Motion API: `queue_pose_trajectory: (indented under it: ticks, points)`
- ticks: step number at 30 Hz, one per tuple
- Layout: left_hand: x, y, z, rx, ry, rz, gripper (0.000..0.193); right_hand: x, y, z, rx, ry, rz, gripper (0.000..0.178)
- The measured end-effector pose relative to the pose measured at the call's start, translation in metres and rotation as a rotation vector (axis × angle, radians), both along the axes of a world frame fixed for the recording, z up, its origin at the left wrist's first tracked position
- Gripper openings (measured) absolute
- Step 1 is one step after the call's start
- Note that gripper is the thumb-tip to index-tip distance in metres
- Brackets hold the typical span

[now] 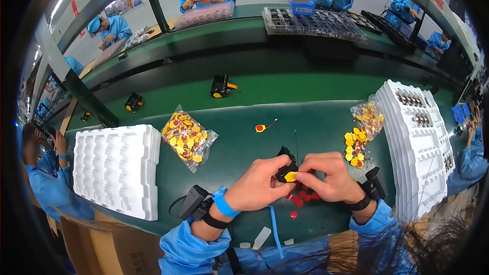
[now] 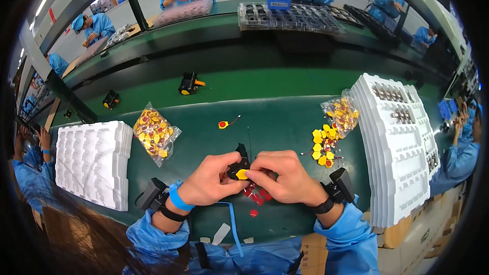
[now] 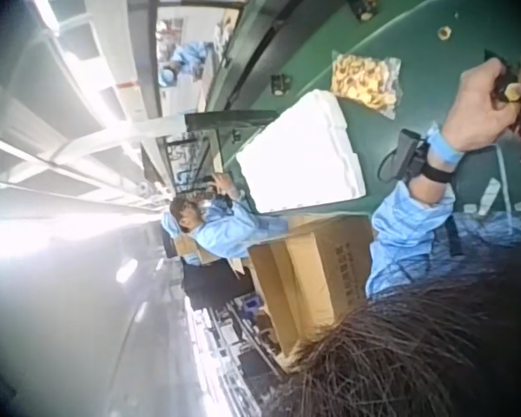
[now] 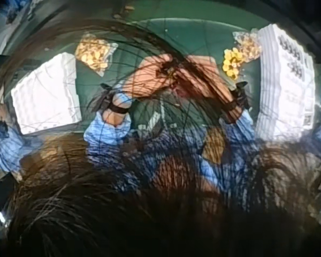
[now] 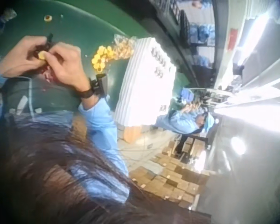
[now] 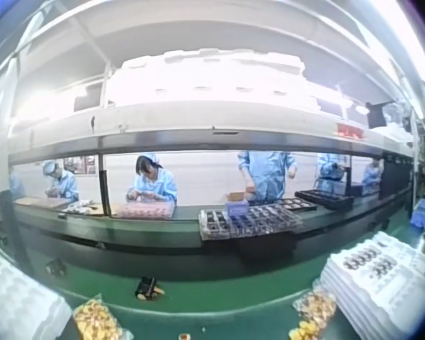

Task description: Manually assembling small yellow and red plastic components into black plastic housings on a factory conveyor belt.

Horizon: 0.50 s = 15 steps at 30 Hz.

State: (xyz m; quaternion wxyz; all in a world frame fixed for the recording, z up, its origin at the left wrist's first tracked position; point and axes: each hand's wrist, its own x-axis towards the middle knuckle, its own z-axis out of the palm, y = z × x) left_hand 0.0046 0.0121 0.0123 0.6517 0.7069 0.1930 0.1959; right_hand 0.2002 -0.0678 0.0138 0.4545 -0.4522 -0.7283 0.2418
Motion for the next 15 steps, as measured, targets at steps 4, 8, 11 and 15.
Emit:
queue_pose_trajectory:
  ticks: [4, 8, 11, 15]
  points:
    - [0.0, -0.001, 0.006, 0.091, 0.031, -0.018, 0.022, 0.002, -0.001, 0.0, 0.057, -0.01, -0.021, 0.011]
    - [-0.003, -0.001, 0.007, 0.163, 0.123, -0.059, 0.022, 0.001, -0.004, 0.004, -0.001, 0.005, -0.027, 0.012]
    - [-0.006, -0.002, 0.01, 0.151, 0.047, -0.064, 0.017, 0.001, -0.006, -0.002, -0.006, 0.005, 0.0, 0.009]
    - [-0.009, -0.001, 0.012, -0.012, 0.049, -0.131, 0.017, -0.005, 0.0, -0.003, -0.034, 0.24, -0.048, 0.028]
